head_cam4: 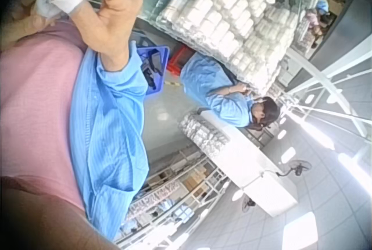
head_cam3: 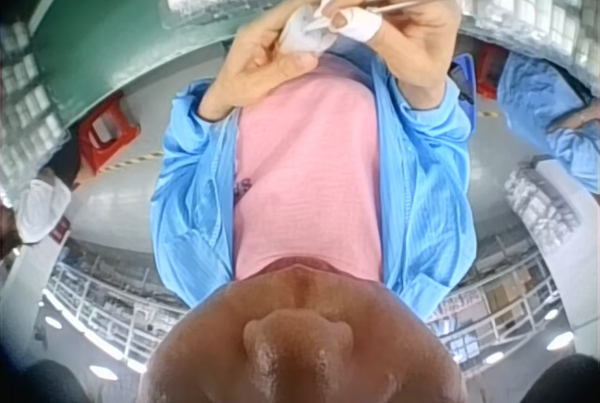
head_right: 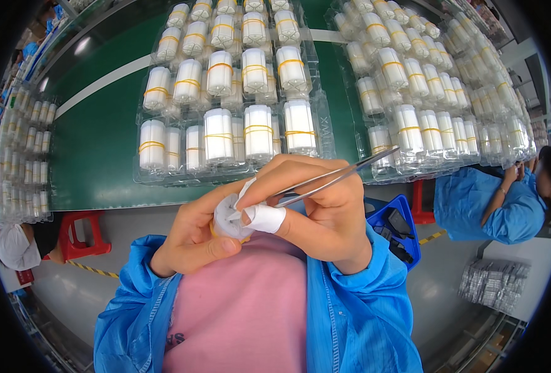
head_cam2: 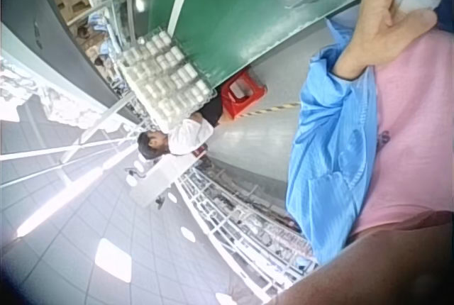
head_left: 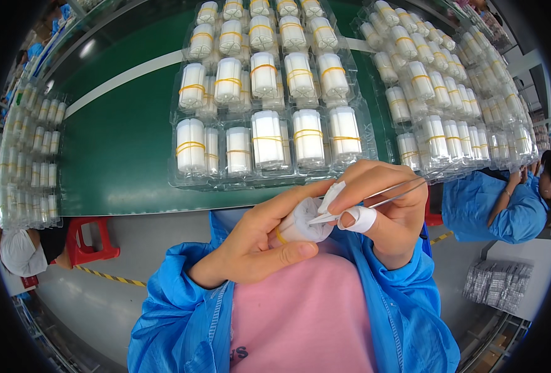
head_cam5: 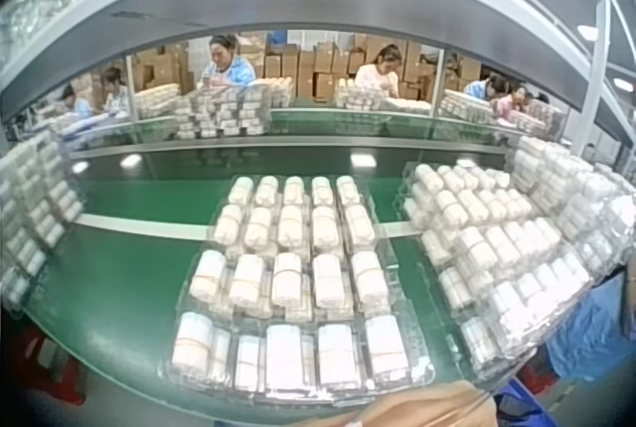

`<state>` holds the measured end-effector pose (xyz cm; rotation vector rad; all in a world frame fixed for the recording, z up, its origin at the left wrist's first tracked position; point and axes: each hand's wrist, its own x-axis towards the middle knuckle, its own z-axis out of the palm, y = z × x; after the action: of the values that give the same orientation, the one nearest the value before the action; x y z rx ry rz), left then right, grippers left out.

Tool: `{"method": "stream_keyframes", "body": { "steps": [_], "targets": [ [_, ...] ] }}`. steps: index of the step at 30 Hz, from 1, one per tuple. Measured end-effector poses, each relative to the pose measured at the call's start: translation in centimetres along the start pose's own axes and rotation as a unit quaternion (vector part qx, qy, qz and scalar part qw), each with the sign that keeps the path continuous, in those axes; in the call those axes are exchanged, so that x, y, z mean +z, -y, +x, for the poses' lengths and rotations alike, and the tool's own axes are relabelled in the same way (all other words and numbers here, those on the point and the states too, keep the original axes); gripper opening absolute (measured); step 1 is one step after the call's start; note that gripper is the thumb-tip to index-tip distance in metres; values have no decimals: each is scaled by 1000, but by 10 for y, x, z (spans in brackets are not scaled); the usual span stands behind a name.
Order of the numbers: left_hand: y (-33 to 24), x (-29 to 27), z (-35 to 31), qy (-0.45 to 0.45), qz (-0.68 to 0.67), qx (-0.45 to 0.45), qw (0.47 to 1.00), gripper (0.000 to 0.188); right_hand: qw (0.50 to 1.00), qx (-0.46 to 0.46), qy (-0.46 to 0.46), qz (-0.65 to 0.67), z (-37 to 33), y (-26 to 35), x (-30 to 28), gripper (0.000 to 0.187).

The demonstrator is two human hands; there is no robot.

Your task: Assembling small components into cylindrical holders at a production line station using tweezers.

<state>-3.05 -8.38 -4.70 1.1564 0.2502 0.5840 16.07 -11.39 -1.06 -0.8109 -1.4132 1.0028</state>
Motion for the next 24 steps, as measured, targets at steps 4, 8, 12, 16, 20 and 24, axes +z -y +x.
{"method": "stream_keyframes", "body": {
  "steps": [4,8,12,16,20,24],
  "targets": [
    [-1,0,0,12,-3,3,1000,64,1000,-10,8,-10,0,1,1,11],
    [3,0,-1,14,-3,6,1000,64,998,-16,23,-49,-1,5,1,10],
    [4,0,-2,5,33,14,999,65,992,-25,39,-117,-2,11,4,12],
    [6,-2,-8,-33,59,-3,998,59,986,-28,35,-163,-2,13,15,13],
    [7,-4,-24,-54,105,29,993,52,991,-28,12,-131,-9,15,22,14],
    [8,-9,-36,-61,77,41,994,48,993,-40,-38,-103,-15,8,39,19]
  ]
}}
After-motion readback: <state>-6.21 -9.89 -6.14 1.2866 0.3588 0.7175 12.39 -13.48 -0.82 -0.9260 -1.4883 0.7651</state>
